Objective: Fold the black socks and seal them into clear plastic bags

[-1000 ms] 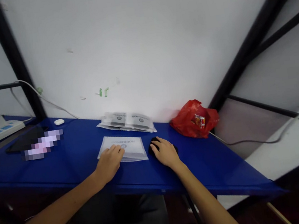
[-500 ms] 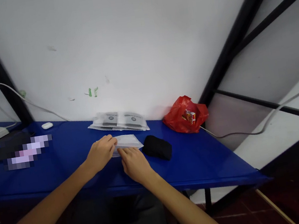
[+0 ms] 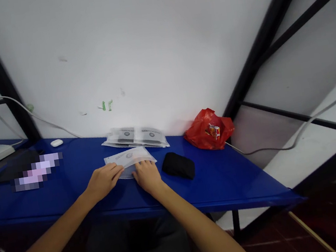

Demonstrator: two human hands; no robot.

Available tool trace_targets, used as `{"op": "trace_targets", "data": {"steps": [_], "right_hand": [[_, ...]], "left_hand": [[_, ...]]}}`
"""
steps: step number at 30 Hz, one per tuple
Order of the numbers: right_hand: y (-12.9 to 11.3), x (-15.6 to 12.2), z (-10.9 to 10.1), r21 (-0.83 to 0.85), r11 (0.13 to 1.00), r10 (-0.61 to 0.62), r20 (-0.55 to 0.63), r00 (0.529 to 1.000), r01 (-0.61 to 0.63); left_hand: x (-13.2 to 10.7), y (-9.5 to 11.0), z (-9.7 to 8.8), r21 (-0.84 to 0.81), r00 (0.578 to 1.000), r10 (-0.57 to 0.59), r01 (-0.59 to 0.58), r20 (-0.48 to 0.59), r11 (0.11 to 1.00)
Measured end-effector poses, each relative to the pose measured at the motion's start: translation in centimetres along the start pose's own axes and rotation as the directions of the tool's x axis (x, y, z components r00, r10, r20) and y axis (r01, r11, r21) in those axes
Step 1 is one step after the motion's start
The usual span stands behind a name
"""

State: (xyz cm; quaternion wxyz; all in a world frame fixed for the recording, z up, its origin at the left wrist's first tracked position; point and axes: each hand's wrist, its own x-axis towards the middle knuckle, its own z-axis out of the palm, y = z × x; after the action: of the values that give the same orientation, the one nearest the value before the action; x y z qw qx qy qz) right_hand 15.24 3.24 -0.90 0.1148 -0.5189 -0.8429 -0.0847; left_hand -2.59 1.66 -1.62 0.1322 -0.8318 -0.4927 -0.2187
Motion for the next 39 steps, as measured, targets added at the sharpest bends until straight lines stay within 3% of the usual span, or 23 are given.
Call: {"op": "trace_targets", "data": {"steps": [4, 6, 8, 10, 12, 14, 17, 30, 39], "right_hand": [[0.1, -0.9, -0.8, 0.177, 0.971, -0.165, -0.005, 0.986, 0.164], [0.8, -1.8, -1.7, 0.298, 0.922, -0.236, -0.072, 0.969, 0.247], [2.4, -2.7, -2.6, 0.368, 0.893, -0.209, -0.17, 0.963, 0.258], [4.9, -3.3, -3.3, 0.35, 0.917, -0.112, -0.238, 0.965, 0.193], [7.8, -3.7, -3.7, 0.258, 0.965, 0.007, -0.234, 0.972, 0.055], [10.3, -4.0, -3.7, 0.175, 0.982, 0.094, -0.127, 0.987, -0.071], [12.2, -4.6, -3.5, 0.172, 0.978, 0.116, 0.036, 0.993, -0.12], [12.0, -6.4, -3.2, 0.131, 0.98, 0.116, 0.24, 0.964, -0.15], [10.5, -6.2, -2.6, -0.045, 0.992, 0.122, 0.12, 0.985, -0.118]], "left_hand": [[-0.5, -0.6, 0.6, 0.034, 0.997, -0.076, 0.077, -0.024, 0.996], [-0.6, -0.8, 0.8, 0.034, 0.994, -0.099, 0.1, -0.039, 0.994], [-0.7, -0.8, 0.8, 0.021, 0.993, -0.108, 0.109, -0.041, 0.994], [-0.8, -0.8, 0.9, 0.0, 0.993, -0.111, 0.111, -0.037, 0.994], [-0.8, -0.7, 0.8, -0.015, 0.993, -0.116, 0.116, -0.038, 0.993], [-0.8, -0.6, 0.9, -0.014, 0.991, -0.125, 0.124, -0.044, 0.992], [-0.8, -0.7, 1.0, -0.001, 0.99, -0.129, 0.13, -0.062, 0.992], [-1.0, -0.8, 1.3, 0.036, 0.989, -0.128, 0.131, -0.077, 0.991], [-1.2, -1.0, 1.5, 0.042, 0.987, -0.106, 0.111, -0.121, 0.993]]}}
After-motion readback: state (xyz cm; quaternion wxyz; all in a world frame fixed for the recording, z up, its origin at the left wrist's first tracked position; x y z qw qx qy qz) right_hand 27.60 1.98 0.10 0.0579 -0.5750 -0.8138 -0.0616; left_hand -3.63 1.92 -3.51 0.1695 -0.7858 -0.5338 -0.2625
